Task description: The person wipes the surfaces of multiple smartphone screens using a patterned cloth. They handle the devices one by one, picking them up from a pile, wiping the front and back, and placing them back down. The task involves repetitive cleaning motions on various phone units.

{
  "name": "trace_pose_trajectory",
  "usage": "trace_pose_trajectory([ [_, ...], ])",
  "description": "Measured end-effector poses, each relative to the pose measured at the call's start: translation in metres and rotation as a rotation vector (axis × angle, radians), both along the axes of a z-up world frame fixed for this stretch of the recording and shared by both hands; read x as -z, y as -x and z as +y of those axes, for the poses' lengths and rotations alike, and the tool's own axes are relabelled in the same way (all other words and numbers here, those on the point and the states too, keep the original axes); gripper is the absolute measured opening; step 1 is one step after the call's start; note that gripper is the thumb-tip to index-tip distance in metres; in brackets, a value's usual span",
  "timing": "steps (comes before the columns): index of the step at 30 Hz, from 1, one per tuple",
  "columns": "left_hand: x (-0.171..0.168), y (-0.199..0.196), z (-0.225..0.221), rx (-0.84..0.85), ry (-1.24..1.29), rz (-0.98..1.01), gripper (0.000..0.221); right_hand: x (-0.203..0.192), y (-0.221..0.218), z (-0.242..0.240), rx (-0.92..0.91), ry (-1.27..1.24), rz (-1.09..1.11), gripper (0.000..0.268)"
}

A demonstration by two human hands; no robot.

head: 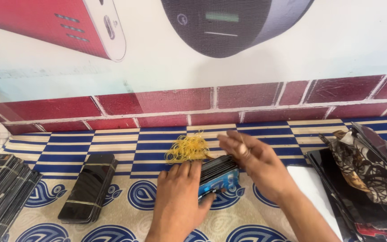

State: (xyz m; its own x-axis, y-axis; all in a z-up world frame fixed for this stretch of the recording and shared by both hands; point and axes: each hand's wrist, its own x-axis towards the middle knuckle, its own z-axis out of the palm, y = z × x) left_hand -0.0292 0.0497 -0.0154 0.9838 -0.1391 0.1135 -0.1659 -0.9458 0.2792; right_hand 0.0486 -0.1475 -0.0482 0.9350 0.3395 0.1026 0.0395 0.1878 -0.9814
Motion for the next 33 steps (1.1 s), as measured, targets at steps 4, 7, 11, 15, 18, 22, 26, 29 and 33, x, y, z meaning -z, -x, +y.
trace_pose_trajectory([
  [4,0.001,0.001,-0.001,-0.008,-0.008,-0.004,0.083,0.017,0.02,0.009,0.245,0.239,-0.005,0.062],
  [7,0.002,0.001,-0.001,-0.01,0.005,-0.004,0.083,0.019,0.028,0.014,0.243,0.293,-0.027,0.064],
  [11,0.004,0.0,0.0,0.006,-0.018,0.011,0.081,0.015,0.032,0.018,0.187,0.244,0.092,0.063],
  [15,0.003,-0.003,-0.001,-0.005,-0.054,0.096,0.072,0.015,0.03,0.017,0.169,0.202,0.143,0.06],
  [18,-0.001,-0.003,-0.004,-0.016,-0.064,0.184,0.075,0.016,0.028,0.011,0.164,0.222,0.143,0.056],
  [22,0.002,-0.007,-0.009,0.076,-0.001,-0.1,0.093,0.017,0.018,-0.005,0.141,0.181,0.025,0.054],
  [26,0.001,-0.011,-0.011,0.043,-0.028,0.029,0.081,0.007,0.012,-0.019,0.111,0.227,0.029,0.061],
  [29,0.005,-0.011,-0.009,0.056,-0.026,0.023,0.074,0.001,0.015,-0.026,-0.016,0.338,-0.004,0.076],
  [33,0.011,-0.012,-0.002,0.113,0.0,-0.063,0.062,-0.006,0.022,-0.02,0.004,0.593,-0.241,0.086],
])
